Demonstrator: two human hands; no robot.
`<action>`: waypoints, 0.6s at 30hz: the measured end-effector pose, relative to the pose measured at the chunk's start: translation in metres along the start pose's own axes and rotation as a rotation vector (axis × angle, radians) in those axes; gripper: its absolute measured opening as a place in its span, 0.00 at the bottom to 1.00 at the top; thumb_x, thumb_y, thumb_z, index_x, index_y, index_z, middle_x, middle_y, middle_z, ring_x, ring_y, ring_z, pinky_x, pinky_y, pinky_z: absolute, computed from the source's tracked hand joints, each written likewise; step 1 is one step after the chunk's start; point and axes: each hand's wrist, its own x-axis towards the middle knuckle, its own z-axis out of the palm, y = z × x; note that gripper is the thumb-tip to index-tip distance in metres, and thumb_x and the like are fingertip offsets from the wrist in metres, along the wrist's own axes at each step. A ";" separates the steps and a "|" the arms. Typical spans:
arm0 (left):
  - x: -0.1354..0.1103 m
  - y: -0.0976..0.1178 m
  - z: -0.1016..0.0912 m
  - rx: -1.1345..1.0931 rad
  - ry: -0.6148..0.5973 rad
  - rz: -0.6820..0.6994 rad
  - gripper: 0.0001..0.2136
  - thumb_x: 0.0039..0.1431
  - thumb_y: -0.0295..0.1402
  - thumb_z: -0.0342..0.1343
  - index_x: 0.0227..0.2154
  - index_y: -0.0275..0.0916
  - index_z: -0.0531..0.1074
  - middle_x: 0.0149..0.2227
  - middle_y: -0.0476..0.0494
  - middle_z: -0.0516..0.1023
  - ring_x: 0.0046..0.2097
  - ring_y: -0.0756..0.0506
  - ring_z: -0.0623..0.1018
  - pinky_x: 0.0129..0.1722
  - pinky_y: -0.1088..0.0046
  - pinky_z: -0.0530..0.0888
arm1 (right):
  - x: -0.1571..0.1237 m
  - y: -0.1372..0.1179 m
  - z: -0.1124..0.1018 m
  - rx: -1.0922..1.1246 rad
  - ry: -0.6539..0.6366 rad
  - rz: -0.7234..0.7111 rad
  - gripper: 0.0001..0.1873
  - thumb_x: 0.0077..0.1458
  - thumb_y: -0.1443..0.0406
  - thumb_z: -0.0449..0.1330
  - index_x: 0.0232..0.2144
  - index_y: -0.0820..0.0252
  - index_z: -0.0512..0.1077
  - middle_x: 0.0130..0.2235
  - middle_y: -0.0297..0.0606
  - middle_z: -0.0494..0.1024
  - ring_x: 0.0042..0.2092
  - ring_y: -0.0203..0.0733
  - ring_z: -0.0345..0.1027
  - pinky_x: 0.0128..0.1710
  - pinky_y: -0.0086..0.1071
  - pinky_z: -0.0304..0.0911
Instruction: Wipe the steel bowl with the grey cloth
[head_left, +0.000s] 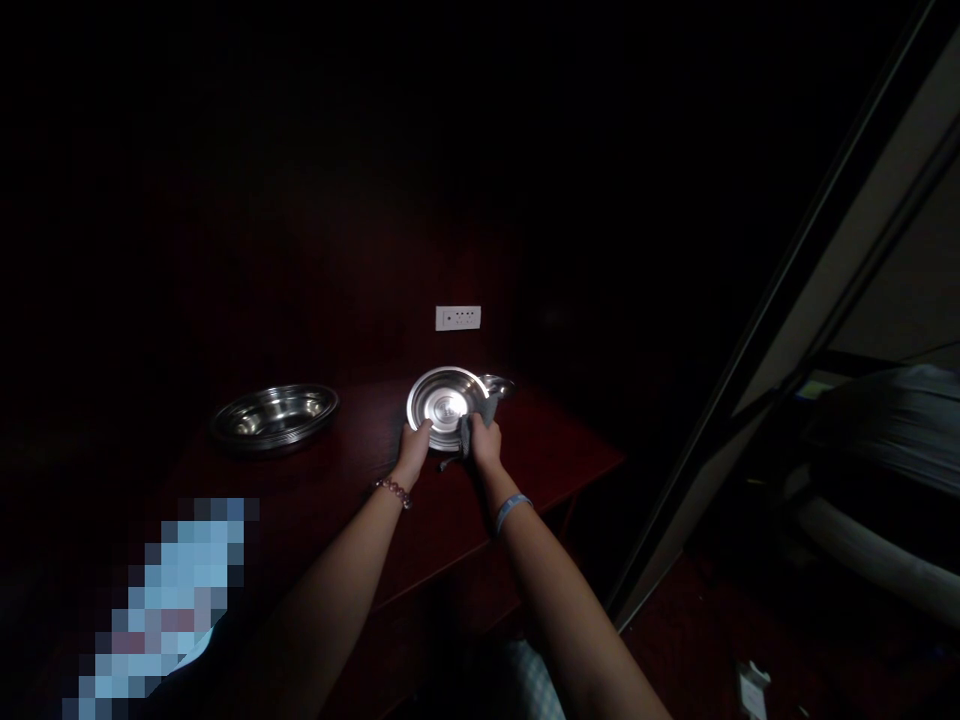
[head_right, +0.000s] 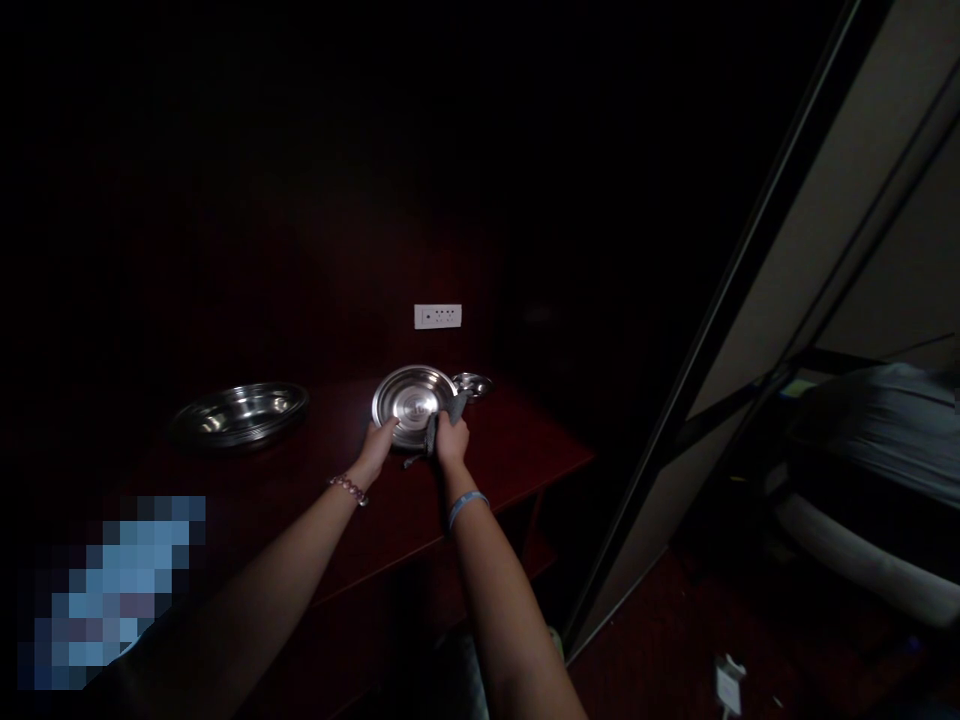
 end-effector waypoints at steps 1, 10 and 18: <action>0.000 0.001 0.000 0.002 0.001 -0.001 0.04 0.51 0.26 0.61 0.32 0.36 0.76 0.33 0.42 0.83 0.44 0.40 0.82 0.53 0.61 0.77 | 0.000 0.000 0.000 0.005 0.005 -0.001 0.14 0.55 0.58 0.57 0.28 0.59 0.78 0.34 0.42 0.85 0.39 0.47 0.79 0.37 0.29 0.66; -0.004 0.005 0.001 0.022 -0.013 0.006 0.07 0.54 0.24 0.57 0.36 0.34 0.77 0.39 0.37 0.84 0.50 0.38 0.82 0.56 0.61 0.76 | 0.001 0.001 0.001 0.028 0.009 -0.004 0.13 0.55 0.59 0.58 0.26 0.59 0.78 0.32 0.42 0.84 0.38 0.47 0.79 0.38 0.30 0.67; -0.006 0.007 0.002 -0.015 0.000 -0.018 0.09 0.53 0.23 0.58 0.38 0.36 0.77 0.42 0.38 0.84 0.54 0.38 0.82 0.59 0.64 0.74 | 0.003 0.005 0.002 0.016 0.002 -0.009 0.15 0.55 0.57 0.57 0.30 0.60 0.79 0.35 0.44 0.85 0.41 0.48 0.80 0.39 0.30 0.68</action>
